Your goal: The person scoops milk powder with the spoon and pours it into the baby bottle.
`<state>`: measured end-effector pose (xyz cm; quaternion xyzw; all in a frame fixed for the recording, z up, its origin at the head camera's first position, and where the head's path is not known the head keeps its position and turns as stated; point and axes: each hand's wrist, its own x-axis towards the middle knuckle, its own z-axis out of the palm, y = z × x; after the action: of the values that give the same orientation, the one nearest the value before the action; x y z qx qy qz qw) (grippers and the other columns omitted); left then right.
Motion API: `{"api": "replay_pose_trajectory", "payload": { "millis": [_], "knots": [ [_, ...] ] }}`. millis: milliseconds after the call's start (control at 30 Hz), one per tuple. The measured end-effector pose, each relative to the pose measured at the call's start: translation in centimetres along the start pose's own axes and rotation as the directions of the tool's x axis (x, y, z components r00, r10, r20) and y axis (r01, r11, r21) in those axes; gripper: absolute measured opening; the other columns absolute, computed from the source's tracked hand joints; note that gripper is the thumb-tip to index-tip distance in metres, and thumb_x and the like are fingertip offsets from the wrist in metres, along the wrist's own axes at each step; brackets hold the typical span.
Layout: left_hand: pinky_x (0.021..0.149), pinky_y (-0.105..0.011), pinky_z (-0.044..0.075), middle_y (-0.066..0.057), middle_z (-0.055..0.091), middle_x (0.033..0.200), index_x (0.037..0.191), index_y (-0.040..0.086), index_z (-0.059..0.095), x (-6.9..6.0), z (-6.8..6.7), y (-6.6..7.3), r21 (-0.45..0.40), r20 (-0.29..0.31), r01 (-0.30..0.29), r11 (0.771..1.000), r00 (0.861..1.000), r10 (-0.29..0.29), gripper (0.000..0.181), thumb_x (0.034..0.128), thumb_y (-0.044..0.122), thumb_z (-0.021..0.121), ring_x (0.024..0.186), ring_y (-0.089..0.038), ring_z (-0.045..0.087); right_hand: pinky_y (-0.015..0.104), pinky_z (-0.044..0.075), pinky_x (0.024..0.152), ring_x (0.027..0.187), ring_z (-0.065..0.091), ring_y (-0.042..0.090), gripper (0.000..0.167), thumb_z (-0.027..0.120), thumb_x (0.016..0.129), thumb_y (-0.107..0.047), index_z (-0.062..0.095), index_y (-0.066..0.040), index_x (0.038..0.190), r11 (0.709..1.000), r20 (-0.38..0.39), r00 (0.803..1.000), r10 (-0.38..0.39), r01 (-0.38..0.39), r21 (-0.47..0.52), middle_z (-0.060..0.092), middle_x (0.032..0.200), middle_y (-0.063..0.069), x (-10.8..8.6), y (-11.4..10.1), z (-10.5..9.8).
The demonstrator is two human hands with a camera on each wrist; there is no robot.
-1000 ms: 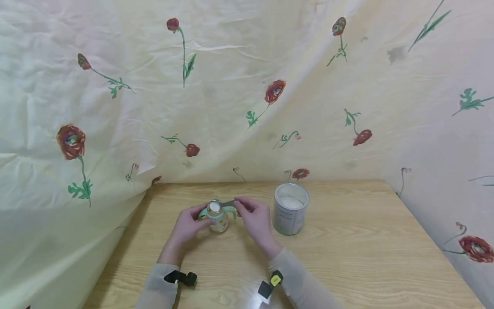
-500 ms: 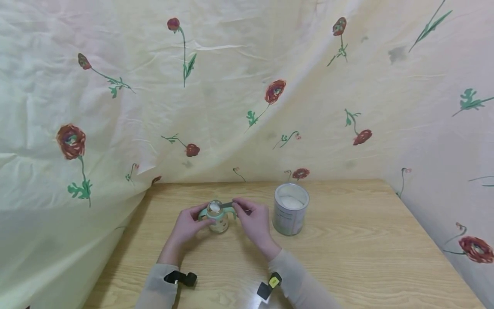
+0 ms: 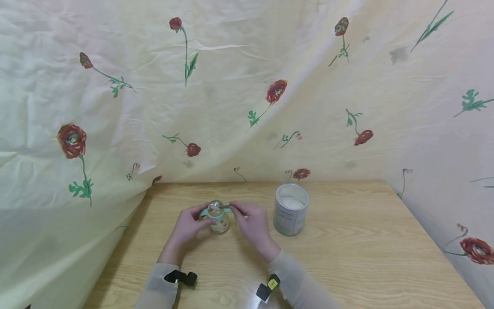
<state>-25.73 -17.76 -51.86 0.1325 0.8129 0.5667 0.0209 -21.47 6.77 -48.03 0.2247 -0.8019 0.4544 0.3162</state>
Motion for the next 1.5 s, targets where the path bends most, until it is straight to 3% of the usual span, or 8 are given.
{"api": "replay_pose_trajectory", "payload": {
  "millis": [267,500,667,900,1267,1500],
  "knots": [
    [0.118,-0.052,0.045,-0.011,0.068,0.144,0.142,0.009,0.069,0.01,0.05,0.24,-0.022,0.003,-0.005,1.0,1.0,0.005,0.066,0.0831,0.024,0.095,0.136,-0.034,0.061,0.034,0.066,0.075,0.083,0.078,0.02,0.014,0.083,0.091,-0.001,0.083,-0.003,0.105,0.988,-0.001,0.992,-0.124,0.123,-0.092,0.082,0.099,0.007,-0.01,0.09,-0.06],
    [0.12,-0.053,0.043,-0.01,0.067,0.145,0.143,0.011,0.069,-0.04,0.07,0.29,-0.025,0.006,0.023,0.999,1.0,-0.023,0.067,0.083,0.027,0.095,0.138,-0.034,0.059,0.029,0.065,0.074,0.082,0.077,0.019,0.015,0.084,0.091,-0.004,0.083,-0.005,0.106,0.945,0.044,0.969,-0.242,0.245,-0.217,0.082,0.098,0.006,-0.05,0.09,-0.16],
    [0.119,-0.053,0.044,-0.009,0.067,0.146,0.144,0.011,0.068,0.04,0.01,0.12,-0.013,0.008,0.019,1.0,1.0,-0.019,0.067,0.0838,0.027,0.094,0.138,-0.034,0.059,0.026,0.063,0.071,0.079,0.074,0.019,0.02,0.084,0.086,0.004,0.083,-0.003,0.105,0.915,0.061,0.945,-0.322,0.327,-0.239,0.081,0.096,0.006,0.02,-0.31,-0.35],
    [0.115,-0.051,0.049,-0.011,0.067,0.145,0.145,0.007,0.067,0.02,-0.07,-0.1,-0.019,0.022,-0.027,0.999,0.999,0.027,0.065,0.087,0.024,0.092,0.135,-0.033,0.062,0.023,0.063,0.071,0.081,0.074,0.017,0.021,0.082,0.088,0.005,0.084,-0.004,0.107,0.895,0.111,0.935,-0.338,0.355,-0.271,0.081,0.097,0.005,-0.07,-0.32,-0.32],
    [0.115,-0.051,0.049,-0.01,0.068,0.143,0.143,0.008,0.069,0.05,-0.1,-0.07,-0.01,0.017,-0.034,0.999,0.999,0.034,0.063,0.0868,0.023,0.093,0.134,-0.031,0.063,0.019,0.062,0.073,0.082,0.073,0.015,0.029,0.087,0.083,0.007,0.084,-0.008,0.107,0.852,0.122,0.912,-0.391,0.409,-0.327,0.081,0.099,0.004,-0.09,-0.35,-0.27],
    [0.116,-0.052,0.048,-0.009,0.069,0.143,0.143,0.009,0.069,0.1,-0.13,-0.25,-0.01,0.021,-0.029,1.0,0.999,0.029,0.062,0.0875,0.024,0.092,0.135,-0.03,0.062,0.019,0.062,0.076,0.087,0.073,0.015,0.031,0.086,0.082,0.009,0.084,-0.008,0.108,0.797,0.169,0.888,-0.428,0.459,-0.392,0.081,0.103,0.004,-0.13,-0.44,-0.36]
  ]
}}
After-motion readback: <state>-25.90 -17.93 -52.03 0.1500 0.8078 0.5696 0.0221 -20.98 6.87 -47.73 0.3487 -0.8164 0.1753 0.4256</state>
